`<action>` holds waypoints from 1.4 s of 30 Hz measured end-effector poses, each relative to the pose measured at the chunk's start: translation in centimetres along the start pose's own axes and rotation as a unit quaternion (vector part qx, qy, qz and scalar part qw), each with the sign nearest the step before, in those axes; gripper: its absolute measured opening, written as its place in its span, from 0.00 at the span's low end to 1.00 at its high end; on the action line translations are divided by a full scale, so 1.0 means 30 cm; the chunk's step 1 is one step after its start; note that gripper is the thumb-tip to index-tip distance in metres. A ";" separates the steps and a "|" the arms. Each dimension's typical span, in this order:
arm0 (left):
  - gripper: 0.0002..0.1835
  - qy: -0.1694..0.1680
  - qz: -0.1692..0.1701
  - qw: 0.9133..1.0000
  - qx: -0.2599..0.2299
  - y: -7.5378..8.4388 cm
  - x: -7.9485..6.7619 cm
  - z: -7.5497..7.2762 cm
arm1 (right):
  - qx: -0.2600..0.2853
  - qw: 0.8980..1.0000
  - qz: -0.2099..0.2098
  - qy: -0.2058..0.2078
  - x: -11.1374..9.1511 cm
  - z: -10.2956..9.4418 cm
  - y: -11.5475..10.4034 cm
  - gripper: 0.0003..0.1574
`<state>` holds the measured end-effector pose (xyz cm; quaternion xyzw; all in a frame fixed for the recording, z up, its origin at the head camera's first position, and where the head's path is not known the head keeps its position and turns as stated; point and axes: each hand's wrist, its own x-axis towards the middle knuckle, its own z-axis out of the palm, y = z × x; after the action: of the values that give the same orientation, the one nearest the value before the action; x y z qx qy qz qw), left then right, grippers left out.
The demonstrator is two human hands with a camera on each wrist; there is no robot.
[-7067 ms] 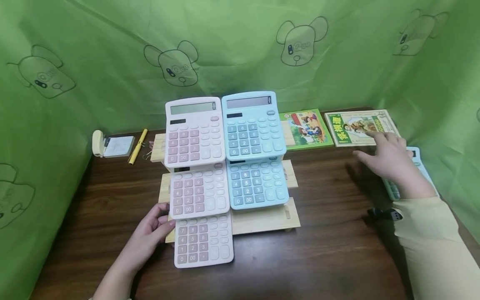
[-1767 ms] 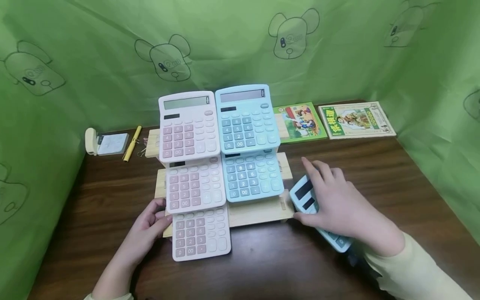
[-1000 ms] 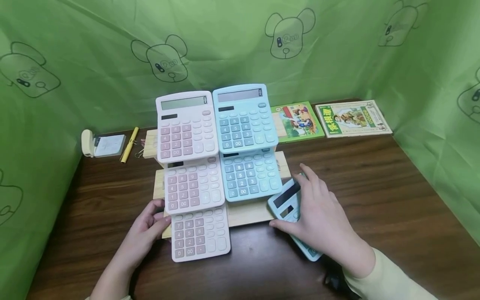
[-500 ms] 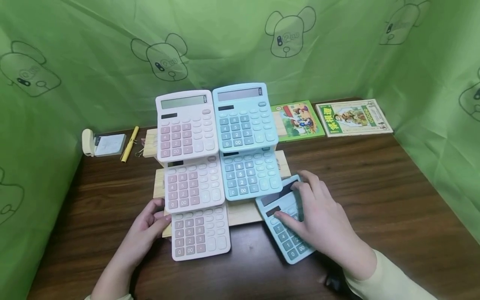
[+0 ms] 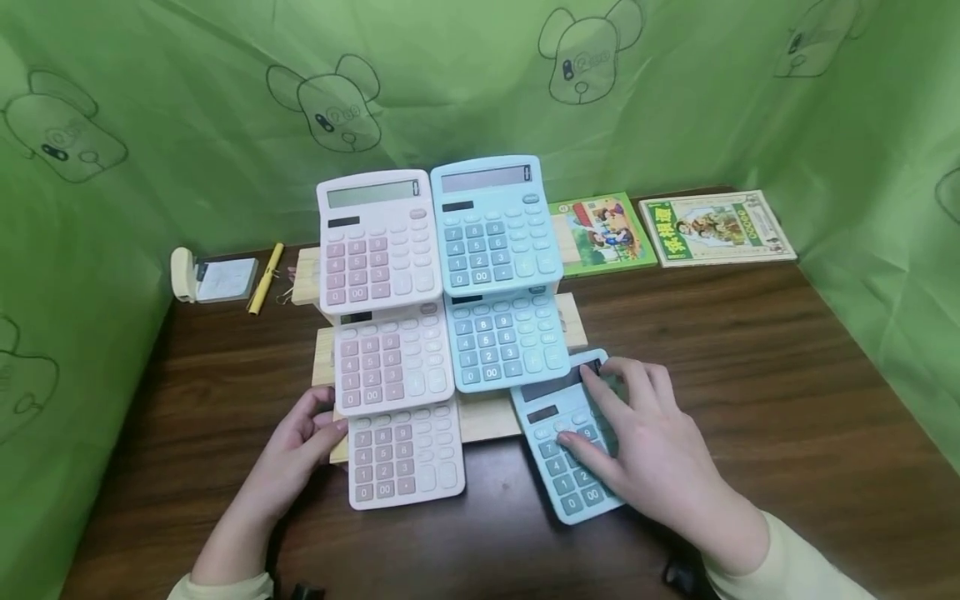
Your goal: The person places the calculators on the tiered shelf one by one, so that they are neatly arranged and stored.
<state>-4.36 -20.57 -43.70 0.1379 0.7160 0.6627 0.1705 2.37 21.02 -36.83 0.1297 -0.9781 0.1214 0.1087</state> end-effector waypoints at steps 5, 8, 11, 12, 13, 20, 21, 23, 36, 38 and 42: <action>0.15 0.003 -0.009 1.000 0.000 0.001 -0.003 0.003 | 0.006 1.000 0.003 0.007 -0.020 0.025 -0.009 0.50; 0.15 0.008 -0.013 1.000 0.002 0.002 -0.003 0.004 | 0.011 1.000 -0.009 0.012 -0.027 0.035 -0.012 0.50; 0.15 0.005 -0.012 1.000 0.000 0.003 -0.004 0.005 | 0.013 1.000 -0.019 0.006 -0.031 0.031 -0.016 0.50; 0.15 0.004 -0.011 1.000 0.000 0.003 -0.004 0.005 | 0.013 1.000 -0.019 0.002 -0.033 0.027 -0.017 0.50; 0.15 0.003 -0.010 1.000 -0.002 0.003 -0.004 0.005 | 0.013 1.000 -0.018 -0.003 -0.035 0.022 -0.019 0.51; 0.15 0.001 -0.004 1.000 -0.007 0.003 -0.001 0.007 | 0.021 0.998 -0.024 -0.052 -0.070 -0.018 -0.031 0.65; 0.15 0.003 -0.006 1.000 -0.006 0.003 -0.001 0.007 | 0.023 0.997 -0.030 -0.060 -0.075 -0.022 -0.031 0.66; 0.15 0.006 -0.006 1.000 -0.003 0.002 -0.003 0.005 | 0.023 0.996 -0.047 -0.078 -0.084 -0.026 -0.030 0.68; 0.16 0.006 -0.011 1.000 -0.003 0.001 -0.007 0.004 | 0.043 0.990 -0.115 -0.075 -0.090 -0.008 -0.040 0.62; 0.16 0.009 -0.014 1.000 0.002 0.002 -0.006 0.001 | 0.039 0.989 -0.116 -0.085 -0.086 -0.007 -0.044 0.62; 0.16 0.003 -0.015 1.000 0.006 0.002 0.002 0.000 | 0.027 0.987 -0.129 -0.093 -0.082 -0.008 -0.044 0.64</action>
<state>-4.42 -20.55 -43.63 0.1261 0.7224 0.6564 0.1770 5.12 20.40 -36.92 0.2689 -0.9552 0.1203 0.0280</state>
